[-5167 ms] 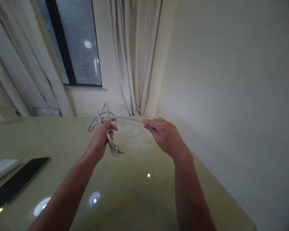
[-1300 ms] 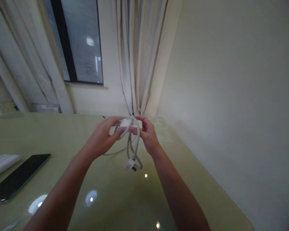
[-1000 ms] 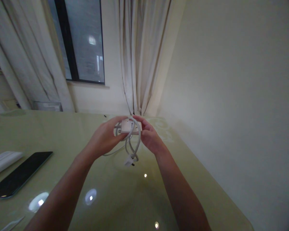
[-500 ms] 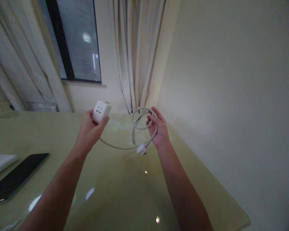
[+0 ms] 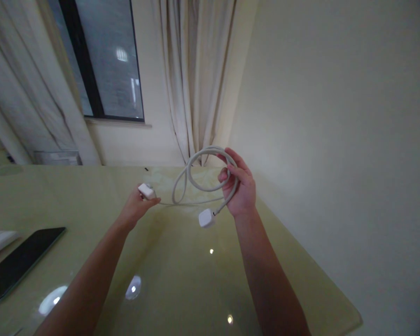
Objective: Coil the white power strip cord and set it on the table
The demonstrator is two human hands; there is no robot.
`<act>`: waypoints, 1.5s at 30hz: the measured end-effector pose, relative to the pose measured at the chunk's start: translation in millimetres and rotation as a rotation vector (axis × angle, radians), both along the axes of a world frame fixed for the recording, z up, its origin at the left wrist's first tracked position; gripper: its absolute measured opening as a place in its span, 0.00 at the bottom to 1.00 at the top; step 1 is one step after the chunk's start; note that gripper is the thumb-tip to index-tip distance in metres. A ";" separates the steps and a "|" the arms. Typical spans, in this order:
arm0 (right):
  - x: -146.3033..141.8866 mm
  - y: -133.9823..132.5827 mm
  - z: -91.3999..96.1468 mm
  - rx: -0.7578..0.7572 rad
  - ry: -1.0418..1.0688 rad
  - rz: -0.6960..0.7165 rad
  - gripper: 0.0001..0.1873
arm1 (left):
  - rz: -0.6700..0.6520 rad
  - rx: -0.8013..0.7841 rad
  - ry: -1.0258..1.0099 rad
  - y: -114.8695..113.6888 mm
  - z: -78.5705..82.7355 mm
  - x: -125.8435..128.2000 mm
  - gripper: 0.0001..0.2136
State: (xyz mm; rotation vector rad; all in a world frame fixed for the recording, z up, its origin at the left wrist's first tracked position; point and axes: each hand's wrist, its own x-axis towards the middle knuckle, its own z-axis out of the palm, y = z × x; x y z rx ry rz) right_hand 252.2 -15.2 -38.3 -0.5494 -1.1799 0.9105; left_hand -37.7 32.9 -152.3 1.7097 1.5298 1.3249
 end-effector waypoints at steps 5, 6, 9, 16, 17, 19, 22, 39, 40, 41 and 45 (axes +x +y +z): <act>0.1 -2.6 2.7 -0.016 0.015 -0.010 0.24 | -0.389 -0.185 0.167 -8.6 13.4 -0.4 0.20; 0.0 -2.9 2.8 -0.020 0.009 -0.018 0.24 | -0.463 -0.227 0.252 -10.7 15.9 1.6 0.18; 0.1 -4.0 3.5 -0.036 0.016 -0.041 0.25 | -0.585 -0.316 0.488 -16.0 17.2 13.5 0.15; -0.2 -6.5 8.0 -0.047 0.152 -0.003 0.22 | -0.655 -0.371 0.756 -23.7 0.2 51.8 0.21; -0.7 -6.7 8.4 -0.049 0.177 0.008 0.21 | -0.659 -0.393 0.782 -24.6 0.2 53.1 0.22; -1.5 -7.4 9.2 -0.049 0.211 0.032 0.20 | -0.683 -0.454 0.788 -25.3 2.9 48.9 0.28; -1.5 -9.6 10.7 -0.040 0.230 0.069 0.19 | -0.707 -0.481 0.704 -22.3 11.4 27.3 0.38; -14.1 -20.0 11.4 -0.107 0.074 0.247 0.16 | -0.393 -0.024 -0.393 -52.5 73.7 59.1 0.26; -14.3 -19.2 11.2 -0.135 0.065 0.219 0.15 | -0.342 0.004 -0.382 -53.3 77.2 57.8 0.26; -14.7 -18.4 10.9 -0.164 0.052 0.186 0.15 | -0.299 0.035 -0.357 -54.2 81.0 56.2 0.25; -18.2 -13.2 7.5 -0.232 0.019 0.051 0.12 | -0.129 0.168 -0.192 -58.1 94.0 50.5 0.18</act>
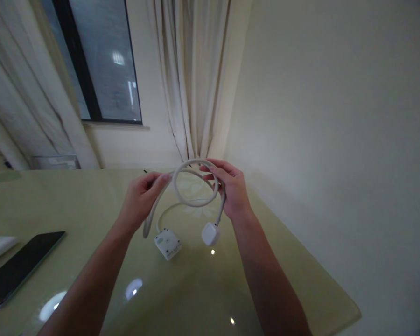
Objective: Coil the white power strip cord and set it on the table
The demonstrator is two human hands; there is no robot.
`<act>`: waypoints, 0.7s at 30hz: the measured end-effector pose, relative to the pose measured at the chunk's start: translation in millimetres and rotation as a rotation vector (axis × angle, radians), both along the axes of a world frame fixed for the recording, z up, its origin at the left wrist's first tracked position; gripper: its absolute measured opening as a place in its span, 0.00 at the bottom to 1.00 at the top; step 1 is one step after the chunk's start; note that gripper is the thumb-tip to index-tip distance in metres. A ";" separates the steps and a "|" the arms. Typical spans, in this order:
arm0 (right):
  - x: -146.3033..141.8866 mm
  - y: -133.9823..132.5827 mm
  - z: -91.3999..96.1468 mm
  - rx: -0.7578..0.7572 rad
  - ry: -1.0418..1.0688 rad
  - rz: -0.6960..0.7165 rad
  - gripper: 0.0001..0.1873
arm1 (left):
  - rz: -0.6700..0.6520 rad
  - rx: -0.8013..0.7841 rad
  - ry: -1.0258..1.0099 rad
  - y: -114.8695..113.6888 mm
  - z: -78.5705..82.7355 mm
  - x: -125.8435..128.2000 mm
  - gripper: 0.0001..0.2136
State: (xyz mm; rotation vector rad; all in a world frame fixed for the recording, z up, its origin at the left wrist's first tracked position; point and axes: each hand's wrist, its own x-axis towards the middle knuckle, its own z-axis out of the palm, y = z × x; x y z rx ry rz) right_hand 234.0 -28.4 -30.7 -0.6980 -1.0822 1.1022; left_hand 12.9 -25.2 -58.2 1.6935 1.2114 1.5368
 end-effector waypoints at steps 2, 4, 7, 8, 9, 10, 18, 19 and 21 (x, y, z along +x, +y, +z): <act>-2.0 4.1 -2.8 0.011 0.003 -0.057 0.11 | 0.094 0.052 0.025 -1.0 2.4 -2.1 0.15; -3.1 8.4 -5.8 0.031 0.005 -0.095 0.11 | 0.126 0.050 -0.005 -1.1 2.6 -3.9 0.13; -2.5 13.7 -9.4 0.047 0.003 -0.137 0.11 | 0.032 -0.023 -0.111 -0.5 1.8 -6.5 0.15; -2.0 15.1 -10.3 0.055 0.010 -0.153 0.11 | -0.010 -0.037 -0.133 -0.1 1.6 -7.1 0.16; -1.5 16.2 -11.0 0.067 0.019 -0.168 0.11 | -0.046 -0.040 -0.139 0.3 1.5 -7.6 0.17; -1.0 17.0 -11.5 0.083 0.033 -0.185 0.11 | -0.068 -0.033 -0.132 0.7 1.5 -7.8 0.17; 5.2 15.2 -8.7 0.095 0.121 -0.402 0.12 | 0.032 0.010 -0.028 4.0 -2.4 -6.3 0.16; 6.3 14.6 -8.1 0.089 0.125 -0.414 0.13 | 0.044 -0.002 -0.041 4.2 -2.7 -6.3 0.16; 8.1 14.0 -7.0 0.083 0.141 -0.419 0.14 | 0.030 -0.048 -0.101 4.2 -2.7 -6.0 0.18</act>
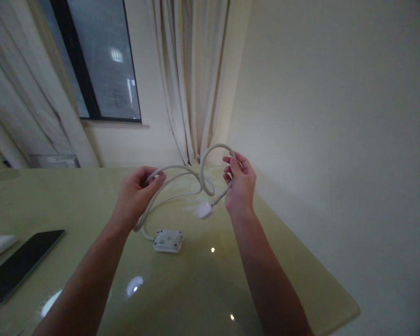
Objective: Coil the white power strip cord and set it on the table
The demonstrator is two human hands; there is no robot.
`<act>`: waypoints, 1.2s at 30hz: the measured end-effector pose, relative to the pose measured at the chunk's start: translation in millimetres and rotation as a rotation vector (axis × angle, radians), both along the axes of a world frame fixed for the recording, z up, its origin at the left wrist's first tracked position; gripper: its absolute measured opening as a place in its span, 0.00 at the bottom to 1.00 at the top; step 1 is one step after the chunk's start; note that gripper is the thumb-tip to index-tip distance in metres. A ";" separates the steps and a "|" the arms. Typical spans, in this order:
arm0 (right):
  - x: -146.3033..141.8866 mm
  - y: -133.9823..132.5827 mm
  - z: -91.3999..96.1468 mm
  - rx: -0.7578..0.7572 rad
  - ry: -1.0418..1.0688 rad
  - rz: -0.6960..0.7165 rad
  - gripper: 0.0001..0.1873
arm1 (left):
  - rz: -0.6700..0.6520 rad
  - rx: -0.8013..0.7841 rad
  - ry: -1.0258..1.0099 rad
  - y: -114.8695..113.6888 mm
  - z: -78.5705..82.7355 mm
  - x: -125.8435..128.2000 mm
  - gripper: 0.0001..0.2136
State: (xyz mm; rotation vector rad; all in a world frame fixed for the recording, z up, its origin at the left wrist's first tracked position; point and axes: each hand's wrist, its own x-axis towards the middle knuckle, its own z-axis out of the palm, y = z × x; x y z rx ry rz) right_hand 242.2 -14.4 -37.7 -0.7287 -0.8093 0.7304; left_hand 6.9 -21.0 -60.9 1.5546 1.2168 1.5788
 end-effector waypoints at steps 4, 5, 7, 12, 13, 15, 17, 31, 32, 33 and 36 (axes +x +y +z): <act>4.5 1.3 1.9 -0.006 0.083 0.040 0.15 | -0.099 -0.152 -0.141 -1.8 2.5 2.8 0.24; 6.2 1.9 2.4 -0.020 0.104 0.061 0.15 | -0.115 -0.187 -0.159 -2.5 3.1 3.5 0.25; 10.1 2.6 3.8 -0.058 0.130 0.106 0.17 | -0.143 -0.235 -0.152 -3.5 3.3 4.0 0.26; 16.4 -1.9 10.3 -0.062 0.103 0.033 0.13 | -0.237 -0.283 -0.028 -2.5 -2.3 2.4 0.25; 16.4 -3.9 11.9 -0.042 0.088 -0.013 0.13 | -0.234 -0.288 -0.017 -2.3 -3.6 2.5 0.24; 15.4 -8.1 15.1 0.013 0.056 -0.107 0.13 | -0.204 -0.284 -0.006 -2.8 -4.9 3.5 0.24; 13.7 -11.5 17.0 0.080 0.016 -0.194 0.11 | -0.176 -0.268 -0.006 -4.1 -4.7 5.2 0.24; 6.1 -11.9 4.1 0.036 -0.800 -0.133 0.31 | -0.389 -0.302 -0.702 -0.9 10.7 0.9 0.16; 5.4 -11.1 2.8 0.022 -0.873 -0.131 0.30 | -0.403 -0.315 -0.777 -2.6 14.2 1.2 0.18; 4.7 -10.1 1.3 0.007 -0.939 -0.130 0.29 | -0.412 -0.321 -0.852 -4.4 17.5 1.6 0.19; 2.9 -7.0 -2.8 -0.049 -1.111 -0.135 0.25 | -0.422 -0.277 -1.045 -10.2 24.8 1.6 0.18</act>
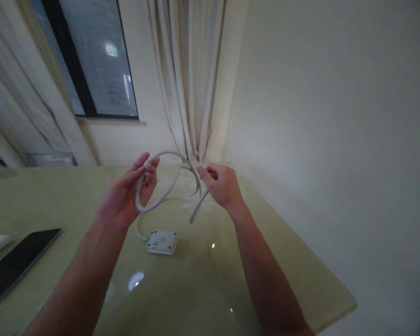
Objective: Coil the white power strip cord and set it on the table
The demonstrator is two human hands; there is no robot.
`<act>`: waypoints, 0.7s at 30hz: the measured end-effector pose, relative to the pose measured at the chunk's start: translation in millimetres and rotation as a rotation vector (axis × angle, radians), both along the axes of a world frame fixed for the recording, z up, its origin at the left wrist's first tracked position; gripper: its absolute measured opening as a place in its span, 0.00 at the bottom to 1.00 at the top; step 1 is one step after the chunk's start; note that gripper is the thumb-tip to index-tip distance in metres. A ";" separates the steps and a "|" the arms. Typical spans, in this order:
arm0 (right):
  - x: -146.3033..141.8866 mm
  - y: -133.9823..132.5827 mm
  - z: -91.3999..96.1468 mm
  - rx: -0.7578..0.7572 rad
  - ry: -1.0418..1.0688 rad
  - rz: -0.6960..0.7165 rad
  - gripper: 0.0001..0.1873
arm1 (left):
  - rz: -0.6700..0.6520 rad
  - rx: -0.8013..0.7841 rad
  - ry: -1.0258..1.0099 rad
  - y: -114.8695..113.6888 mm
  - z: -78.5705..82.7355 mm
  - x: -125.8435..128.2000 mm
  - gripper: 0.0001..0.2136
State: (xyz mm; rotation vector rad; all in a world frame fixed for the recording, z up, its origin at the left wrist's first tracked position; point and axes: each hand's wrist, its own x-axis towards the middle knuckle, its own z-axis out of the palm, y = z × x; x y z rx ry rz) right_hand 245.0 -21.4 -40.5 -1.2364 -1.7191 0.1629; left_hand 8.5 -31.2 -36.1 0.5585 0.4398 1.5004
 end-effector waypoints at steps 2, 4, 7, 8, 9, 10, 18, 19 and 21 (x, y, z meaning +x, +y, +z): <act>-0.7 1.7 -2.3 -0.035 -0.122 0.002 0.23 | 0.027 0.059 -0.084 -4.1 2.2 -2.4 0.20; -1.4 4.0 -5.3 -0.072 -0.266 0.017 0.22 | 0.054 0.141 -0.164 -8.2 2.8 -6.5 0.26; -4.2 12.0 -15.5 -0.119 -0.454 0.023 0.20 | 0.095 0.231 -0.283 -13.4 3.5 -11.9 0.32; -5.8 16.2 -20.8 -0.119 -0.497 0.015 0.20 | 0.105 0.256 -0.307 -14.9 4.2 -12.9 0.34; -7.9 20.9 -27.0 -0.110 -0.534 0.008 0.20 | 0.110 0.276 -0.317 -16.3 5.3 -13.3 0.35; -10.2 25.9 -33.8 -0.096 -0.566 -0.001 0.20 | 0.114 0.291 -0.313 -17.7 6.8 -13.3 0.35; -28.2 51.8 -87.3 -0.031 -0.717 0.014 0.21 | 0.092 0.204 -0.140 -34.1 24.3 -9.3 0.24; -29.1 53.2 -93.7 -0.031 -0.732 0.016 0.20 | 0.080 0.209 -0.123 -36.1 25.7 -8.8 0.24; -29.7 56.1 -106.6 -0.051 -0.767 0.025 0.19 | 0.070 0.221 -0.098 -39.1 27.6 -7.5 0.24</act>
